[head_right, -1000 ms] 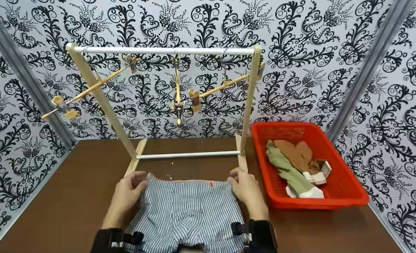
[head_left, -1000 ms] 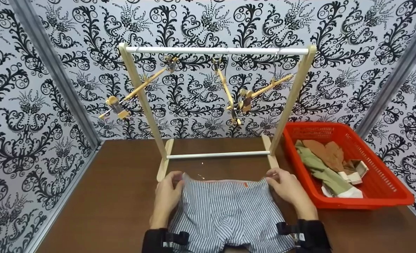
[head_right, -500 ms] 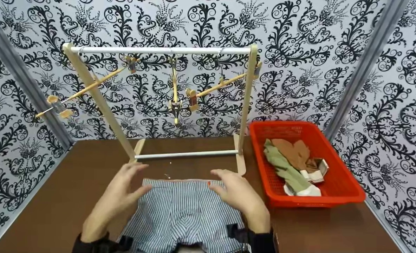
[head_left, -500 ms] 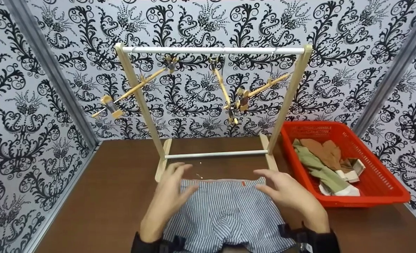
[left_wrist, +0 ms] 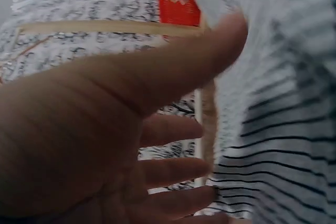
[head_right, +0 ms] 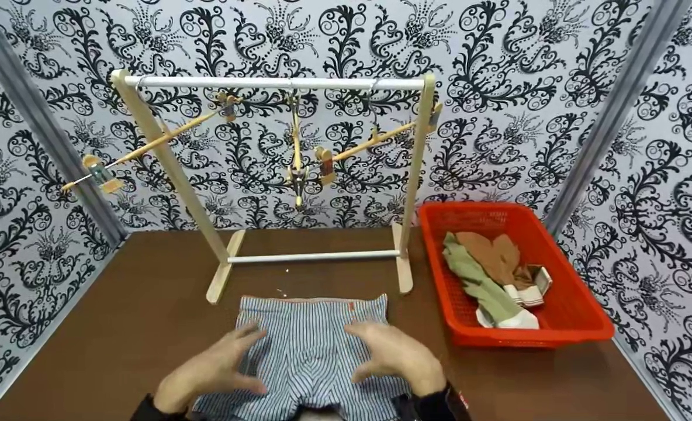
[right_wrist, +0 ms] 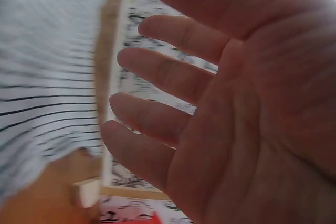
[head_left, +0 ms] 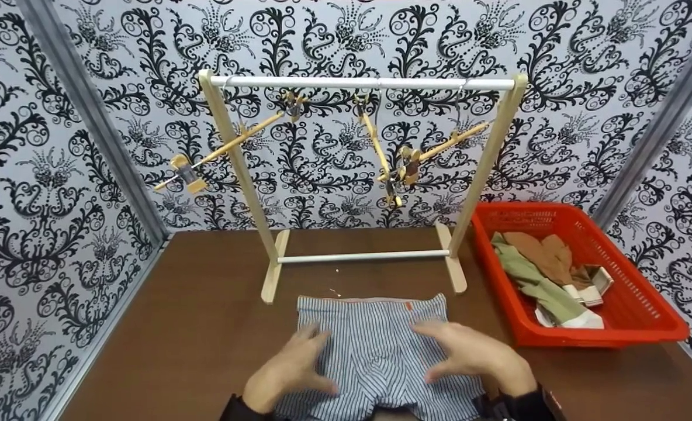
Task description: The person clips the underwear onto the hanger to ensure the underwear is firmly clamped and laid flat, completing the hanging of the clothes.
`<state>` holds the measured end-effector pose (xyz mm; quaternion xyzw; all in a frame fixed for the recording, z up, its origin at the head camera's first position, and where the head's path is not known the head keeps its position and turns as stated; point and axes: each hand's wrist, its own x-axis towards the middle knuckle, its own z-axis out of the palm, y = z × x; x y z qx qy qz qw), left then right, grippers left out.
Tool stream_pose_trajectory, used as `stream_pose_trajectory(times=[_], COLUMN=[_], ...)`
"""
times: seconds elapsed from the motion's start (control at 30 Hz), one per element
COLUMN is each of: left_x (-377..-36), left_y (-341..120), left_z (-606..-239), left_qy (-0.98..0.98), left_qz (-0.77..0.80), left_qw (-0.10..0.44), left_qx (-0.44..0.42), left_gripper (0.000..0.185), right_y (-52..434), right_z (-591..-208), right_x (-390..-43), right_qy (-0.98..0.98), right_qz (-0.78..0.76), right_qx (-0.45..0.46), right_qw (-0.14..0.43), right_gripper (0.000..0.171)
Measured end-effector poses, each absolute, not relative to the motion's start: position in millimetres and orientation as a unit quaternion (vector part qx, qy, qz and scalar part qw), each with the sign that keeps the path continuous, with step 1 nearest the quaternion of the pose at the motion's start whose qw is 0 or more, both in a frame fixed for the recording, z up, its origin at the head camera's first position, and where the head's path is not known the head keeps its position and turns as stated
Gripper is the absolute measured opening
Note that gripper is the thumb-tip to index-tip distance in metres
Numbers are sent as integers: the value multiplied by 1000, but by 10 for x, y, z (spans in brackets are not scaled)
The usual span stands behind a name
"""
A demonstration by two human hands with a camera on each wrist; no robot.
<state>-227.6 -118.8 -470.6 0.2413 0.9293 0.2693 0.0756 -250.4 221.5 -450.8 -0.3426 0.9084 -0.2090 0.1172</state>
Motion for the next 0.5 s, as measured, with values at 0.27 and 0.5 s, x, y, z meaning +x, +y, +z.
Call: stream_pose_trajectory(times=[0.27, 0.5], left_x=[-2275, -2372], left_y=[-1106, -1127], left_z=[-4794, -4851], left_qy=[945, 950], left_qz=[229, 226], left_qw=[144, 137], left_qx=[182, 164], left_gripper=[115, 116], right_y=[2208, 2156], right_z=[-4759, -4795], right_x=[-2532, -2554], right_qy=[909, 908], right_qz=[-214, -204], right_qx=[-299, -275], right_qw=[197, 242], right_gripper=[104, 117])
